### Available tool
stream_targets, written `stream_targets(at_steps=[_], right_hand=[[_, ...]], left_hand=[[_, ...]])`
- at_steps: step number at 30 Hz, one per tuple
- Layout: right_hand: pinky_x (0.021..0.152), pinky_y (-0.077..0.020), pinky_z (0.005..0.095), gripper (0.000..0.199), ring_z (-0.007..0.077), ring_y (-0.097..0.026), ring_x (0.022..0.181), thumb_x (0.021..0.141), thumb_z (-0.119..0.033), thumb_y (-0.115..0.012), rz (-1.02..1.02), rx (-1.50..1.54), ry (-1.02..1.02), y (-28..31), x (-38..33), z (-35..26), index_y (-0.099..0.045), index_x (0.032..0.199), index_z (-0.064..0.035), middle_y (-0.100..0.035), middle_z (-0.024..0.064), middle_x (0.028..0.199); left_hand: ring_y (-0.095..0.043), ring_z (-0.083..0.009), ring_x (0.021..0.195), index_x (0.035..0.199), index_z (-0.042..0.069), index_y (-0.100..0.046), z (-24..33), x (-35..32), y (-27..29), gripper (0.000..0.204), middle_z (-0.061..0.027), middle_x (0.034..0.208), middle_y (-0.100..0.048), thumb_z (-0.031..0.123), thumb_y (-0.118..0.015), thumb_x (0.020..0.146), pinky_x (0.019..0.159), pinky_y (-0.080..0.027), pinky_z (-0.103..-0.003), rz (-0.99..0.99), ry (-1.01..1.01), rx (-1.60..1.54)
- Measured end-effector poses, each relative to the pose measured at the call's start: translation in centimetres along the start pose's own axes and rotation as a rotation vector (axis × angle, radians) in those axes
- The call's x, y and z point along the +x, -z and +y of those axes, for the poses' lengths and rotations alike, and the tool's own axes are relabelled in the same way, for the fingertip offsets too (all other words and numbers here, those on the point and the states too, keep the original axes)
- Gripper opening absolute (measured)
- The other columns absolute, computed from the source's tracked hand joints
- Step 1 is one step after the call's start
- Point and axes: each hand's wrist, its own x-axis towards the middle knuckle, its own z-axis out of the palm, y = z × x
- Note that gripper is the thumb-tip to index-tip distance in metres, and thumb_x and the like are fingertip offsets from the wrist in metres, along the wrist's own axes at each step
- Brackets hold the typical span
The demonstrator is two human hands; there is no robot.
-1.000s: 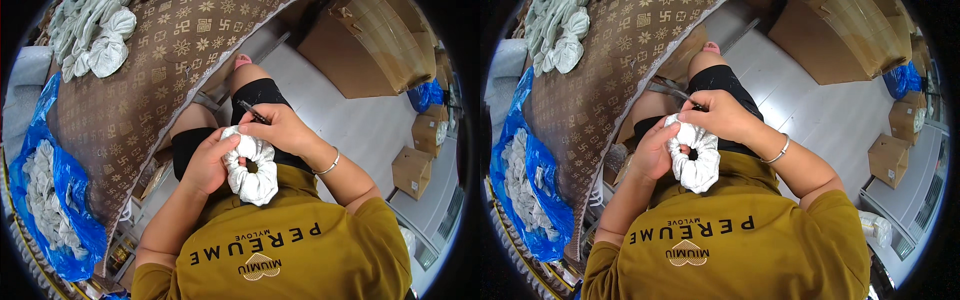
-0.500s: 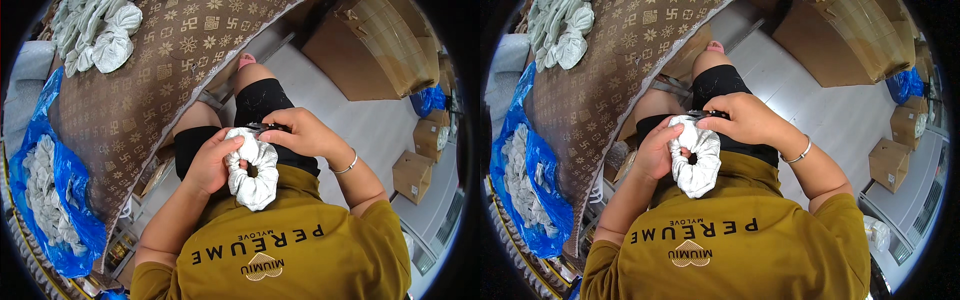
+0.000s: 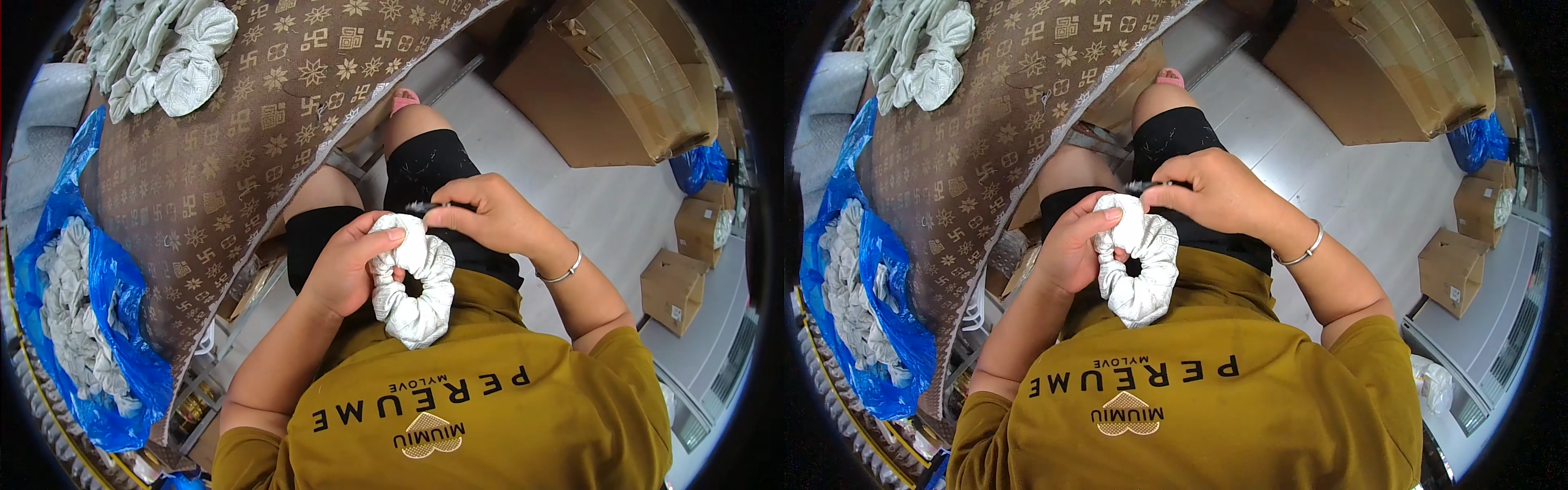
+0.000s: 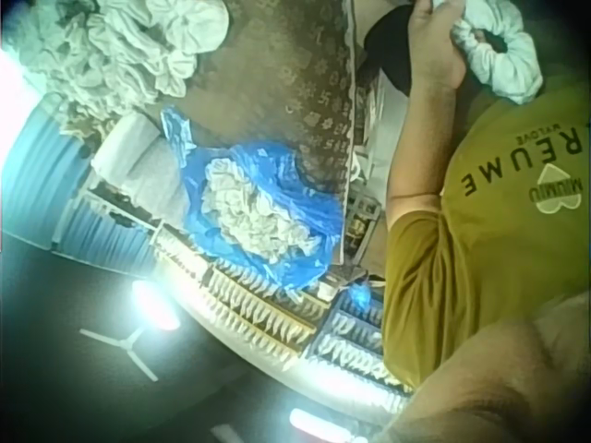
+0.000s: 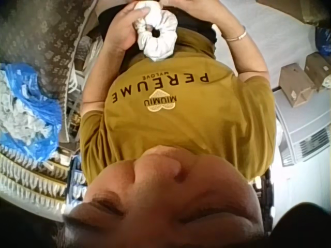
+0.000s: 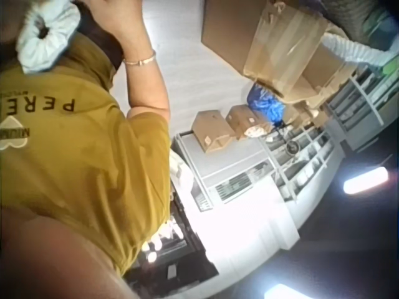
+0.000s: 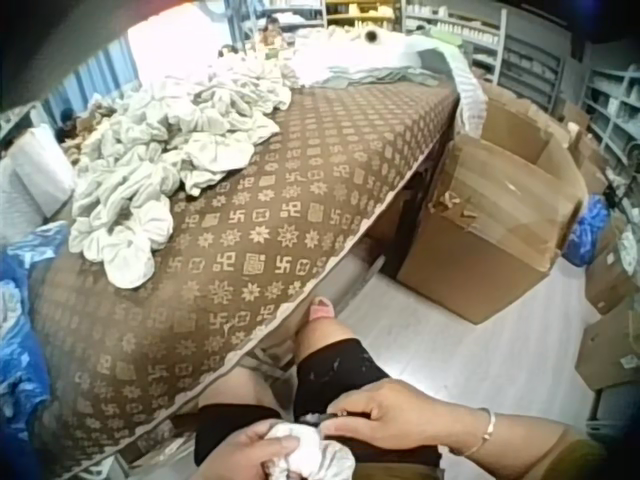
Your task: The person trims loose threads from fabric scrunchies using thread snips, turning each scrunchie in hand and placing them aside.
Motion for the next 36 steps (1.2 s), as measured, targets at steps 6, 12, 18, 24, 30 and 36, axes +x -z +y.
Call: stream_targets(at_steps=[6,12,18,24,30,36], right_hand=[[0.054,-0.0391,0.0217,0.019,0.0084,-0.048,0.058,0.074,-0.015,-0.063,0.007,0.012,0.006,0.1,-0.3,-0.7,-0.058,0.082,0.0018,-0.056,0.0056,0.065],[0.054,-0.0398,0.0230,0.020,0.0097,-0.049,0.058,0.072,-0.015,-0.065,0.049,-0.018,0.069,0.2,-0.4,-1.1,-0.057,0.079,0.0018,-0.055,0.0073,0.063],[0.067,-0.0417,0.0198,0.017,0.0050,-0.050,0.072,0.076,-0.008,-0.060,0.004,0.553,-0.245,0.2,0.2,-1.0,-0.057,0.089,0.0024,-0.058,0.0007,0.078],[0.059,-0.0387,0.0173,0.008,0.0014,-0.048,0.066,0.074,-0.005,-0.062,-0.140,0.803,-0.339,-0.9,0.5,-0.3,-0.058,0.080,-0.0016,-0.056,-0.0042,0.072],[0.056,-0.0375,0.0161,0.007,0.0007,-0.046,0.063,0.074,-0.005,-0.062,-0.092,0.786,-0.359,-1.1,0.6,-0.2,-0.057,0.078,-0.0014,-0.055,-0.0045,0.070],[0.049,-0.0332,0.0147,0.009,-0.0002,-0.045,0.058,0.073,-0.007,-0.063,-0.040,0.759,-0.373,-1.0,0.4,-0.1,-0.058,0.078,-0.0016,-0.054,-0.0044,0.067]], left_hand=[[-0.056,-0.0129,0.067,0.092,0.001,-0.052,0.2,0.0,0.2,0.015,-0.0078,0.083,-0.057,0.008,-0.050,0.079,0.051,-0.045,-0.023,-0.023,-0.015,-0.001],[-0.056,-0.0134,0.067,0.092,0.001,-0.052,0.1,-0.1,0.3,0.015,-0.0078,0.083,-0.058,0.007,-0.050,0.079,0.052,-0.046,-0.023,-0.025,-0.053,0.049],[-0.053,-0.0108,0.064,0.092,0.001,-0.052,0.4,-0.2,-0.8,0.016,-0.0056,0.079,-0.056,0.008,-0.054,0.078,0.055,-0.044,-0.023,-0.004,-0.075,0.030],[-0.052,-0.0089,0.066,0.086,0.002,-0.054,-0.2,0.1,0.0,0.013,-0.0037,0.077,-0.056,0.013,-0.054,0.081,0.057,-0.044,-0.022,0.076,-0.173,0.060],[-0.051,-0.0065,0.062,0.084,0.002,-0.055,-0.5,0.2,-0.1,0.012,-0.0013,0.071,-0.055,0.014,-0.054,0.082,0.056,-0.043,-0.020,0.184,-0.393,0.291],[-0.052,-0.0080,0.061,0.085,0.000,-0.054,0.2,-0.1,-0.3,0.017,-0.0031,0.072,-0.056,0.016,-0.051,0.083,0.053,-0.045,-0.022,0.123,-0.252,0.189]])
